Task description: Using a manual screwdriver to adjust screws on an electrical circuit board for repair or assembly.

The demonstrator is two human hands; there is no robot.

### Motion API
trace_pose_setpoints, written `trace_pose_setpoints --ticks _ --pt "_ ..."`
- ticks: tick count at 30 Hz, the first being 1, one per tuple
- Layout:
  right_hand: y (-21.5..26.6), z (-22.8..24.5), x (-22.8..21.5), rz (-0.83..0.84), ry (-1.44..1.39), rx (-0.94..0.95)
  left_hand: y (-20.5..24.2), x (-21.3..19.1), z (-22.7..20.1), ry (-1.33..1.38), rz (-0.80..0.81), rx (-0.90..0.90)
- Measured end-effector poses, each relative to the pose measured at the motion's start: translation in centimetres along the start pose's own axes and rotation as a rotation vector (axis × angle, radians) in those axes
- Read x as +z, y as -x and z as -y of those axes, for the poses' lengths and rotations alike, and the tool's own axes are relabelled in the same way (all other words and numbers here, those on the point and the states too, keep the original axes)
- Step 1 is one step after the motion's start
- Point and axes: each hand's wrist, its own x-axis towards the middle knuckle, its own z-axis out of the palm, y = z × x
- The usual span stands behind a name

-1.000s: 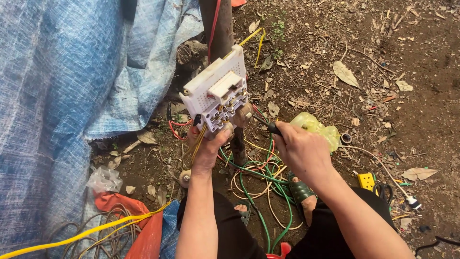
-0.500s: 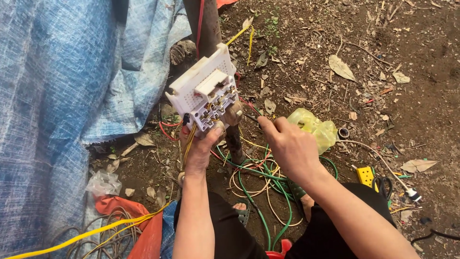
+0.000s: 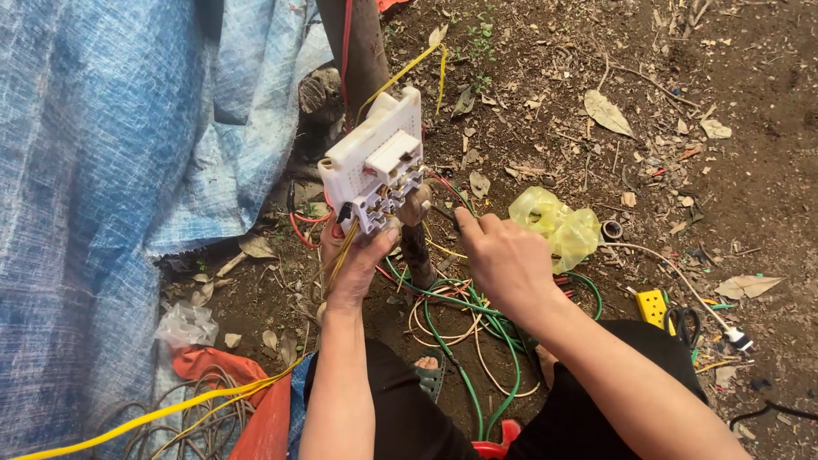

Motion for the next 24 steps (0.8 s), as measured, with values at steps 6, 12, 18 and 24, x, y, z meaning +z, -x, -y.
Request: trace_pose_setpoints --ticks 6,12,18,24 --pt "-1.2 -0.3 -1.7 0.224 -0.480 0.242 0.2 0.5 -0.8 0.020 0.004 -0.004" --pt "-0.1 -0.2 -1.4 0.079 -0.201 0.182 0.3 0.7 -1.1 0.015 0.016 -0.003" --pt "-0.3 0.1 0.5 0.119 -0.172 0.144 0.0 -0.2 -0.4 -0.009 0.042 0.001" --pt "-1.4 -0.6 -0.8 0.317 -0.565 0.300 0.2 0.3 -1.5 -0.059 0.041 -0.038"
